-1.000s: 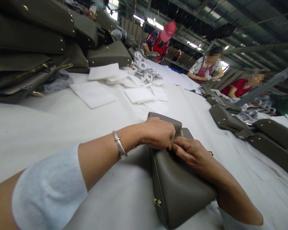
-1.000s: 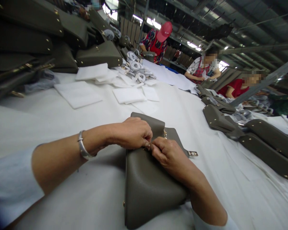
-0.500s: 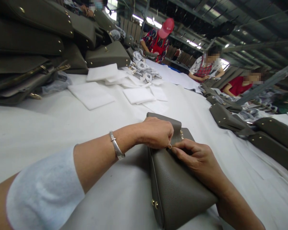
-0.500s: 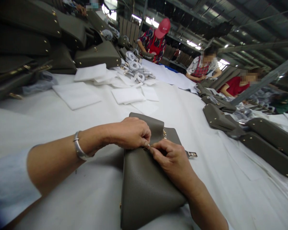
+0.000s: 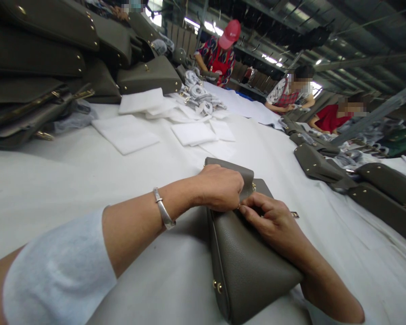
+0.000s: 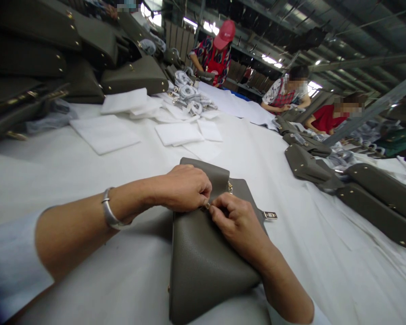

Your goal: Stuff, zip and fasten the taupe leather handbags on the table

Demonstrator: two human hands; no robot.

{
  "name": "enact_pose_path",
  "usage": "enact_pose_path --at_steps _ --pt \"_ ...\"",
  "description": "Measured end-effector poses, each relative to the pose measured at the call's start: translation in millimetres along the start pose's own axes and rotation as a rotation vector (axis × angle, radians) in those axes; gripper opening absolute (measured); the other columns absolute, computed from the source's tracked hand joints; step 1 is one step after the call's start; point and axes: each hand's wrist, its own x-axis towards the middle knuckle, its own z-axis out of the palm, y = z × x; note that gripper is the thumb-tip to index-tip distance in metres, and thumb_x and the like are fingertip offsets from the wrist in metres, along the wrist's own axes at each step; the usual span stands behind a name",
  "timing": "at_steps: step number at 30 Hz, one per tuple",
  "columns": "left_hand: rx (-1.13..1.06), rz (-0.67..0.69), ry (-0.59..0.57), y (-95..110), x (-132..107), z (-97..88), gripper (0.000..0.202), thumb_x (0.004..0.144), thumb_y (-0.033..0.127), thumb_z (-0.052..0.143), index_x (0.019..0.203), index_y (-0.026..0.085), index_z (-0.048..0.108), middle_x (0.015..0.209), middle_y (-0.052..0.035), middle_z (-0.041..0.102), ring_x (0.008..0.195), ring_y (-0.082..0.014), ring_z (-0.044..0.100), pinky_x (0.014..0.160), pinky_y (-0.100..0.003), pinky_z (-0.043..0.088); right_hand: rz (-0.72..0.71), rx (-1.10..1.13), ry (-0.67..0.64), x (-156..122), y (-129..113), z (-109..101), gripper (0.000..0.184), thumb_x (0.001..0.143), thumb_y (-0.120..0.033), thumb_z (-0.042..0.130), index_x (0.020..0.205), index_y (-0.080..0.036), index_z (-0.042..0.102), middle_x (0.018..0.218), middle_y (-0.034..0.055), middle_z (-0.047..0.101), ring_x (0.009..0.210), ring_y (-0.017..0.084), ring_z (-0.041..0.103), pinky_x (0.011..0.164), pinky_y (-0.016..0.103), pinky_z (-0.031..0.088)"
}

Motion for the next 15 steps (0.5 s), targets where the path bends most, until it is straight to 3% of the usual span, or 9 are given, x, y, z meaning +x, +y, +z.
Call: enact_pose_path --at_steps 10,15 --pt "-0.068 0.040 -0.049 -4.9 -1.2 -2.5 0.018 0.072 0.030 0.054 0.078 0.028 0.071 0.083 0.0001 0.073 0.082 -0.0208 0.063 0.063 -0.029 0.038 -0.083 -0.065 0.043 2.5 3.5 7.6 0.010 0.079 -0.018 0.051 0.069 -0.019 0.053 0.066 0.0000 0.054 0.061 0.013 0.049 0.058 0.026 0.036" --pt "-0.087 0.058 -0.057 -8.2 -2.5 -3.5 0.018 0.075 0.033 0.054 0.081 0.028 0.071 0.087 0.0021 0.073 0.085 -0.0190 0.063 0.069 -0.029 0.039 -0.134 -0.076 0.102 2.3 7.5 4.1 0.012 0.084 -0.018 0.051 0.073 -0.018 0.056 0.070 0.0010 0.055 0.064 0.013 0.050 0.061 0.026 0.037"
